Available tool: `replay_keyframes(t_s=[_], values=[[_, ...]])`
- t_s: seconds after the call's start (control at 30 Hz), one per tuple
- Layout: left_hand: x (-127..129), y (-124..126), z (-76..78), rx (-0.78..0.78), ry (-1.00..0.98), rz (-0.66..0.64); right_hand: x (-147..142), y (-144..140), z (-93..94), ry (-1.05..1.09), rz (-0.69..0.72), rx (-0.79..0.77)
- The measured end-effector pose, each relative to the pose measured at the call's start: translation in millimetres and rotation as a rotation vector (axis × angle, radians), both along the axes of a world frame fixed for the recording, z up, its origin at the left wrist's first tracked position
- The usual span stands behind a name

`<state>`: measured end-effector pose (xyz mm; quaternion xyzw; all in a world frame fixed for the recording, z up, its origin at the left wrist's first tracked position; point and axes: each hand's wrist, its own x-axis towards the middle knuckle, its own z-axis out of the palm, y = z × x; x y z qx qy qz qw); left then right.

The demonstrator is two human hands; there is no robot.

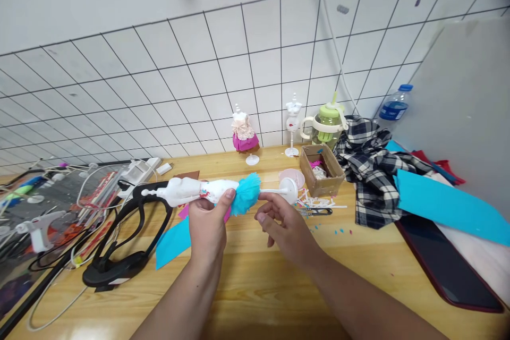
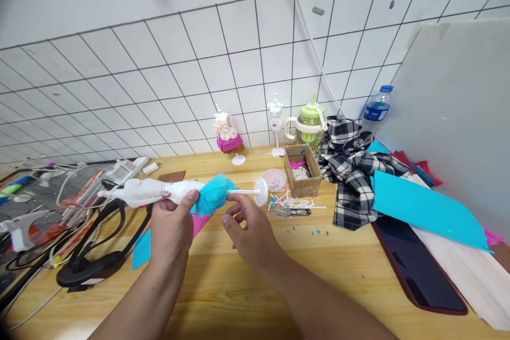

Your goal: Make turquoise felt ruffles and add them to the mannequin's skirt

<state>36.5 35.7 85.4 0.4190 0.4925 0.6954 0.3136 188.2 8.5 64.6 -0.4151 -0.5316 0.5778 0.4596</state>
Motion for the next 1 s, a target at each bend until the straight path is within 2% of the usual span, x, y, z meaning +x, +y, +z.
replay_keyframes(t_s=[0.1,0.23,0.5,0.63,0.73,0.9,1.0], values=[[1.0,-2.0,-2.8,-0.016,0.005,-0.004,-1.4,4.0,-0.3,0.273,0.013,-0.204],[0.2,-3.6,-8.6,-0.060,0.004,-0.025,1.4,6.0,3.1,0.398,0.016,-0.322],[0.3,-2.8,-11.3,-0.105,0.003,-0.041,2.4,5.8,2.3,0.429,0.014,-0.297],[1.9,-3.5,-11.8,-0.087,-0.004,-0.039,1.8,6.5,1.4,0.464,-0.071,-0.256],[2.1,-3.4,-14.2,-0.051,-0.028,-0.032,2.4,7.9,1.7,0.419,-0.095,-0.304],[1.2,-3.8,-16.4,-0.069,0.012,-0.031,3.9,9.6,1.1,0.433,-0.021,-0.421],[2.8,-5.2,-13.0,-0.089,0.036,-0.026,5.8,11.5,-2.0,0.284,-0.072,-0.315]])
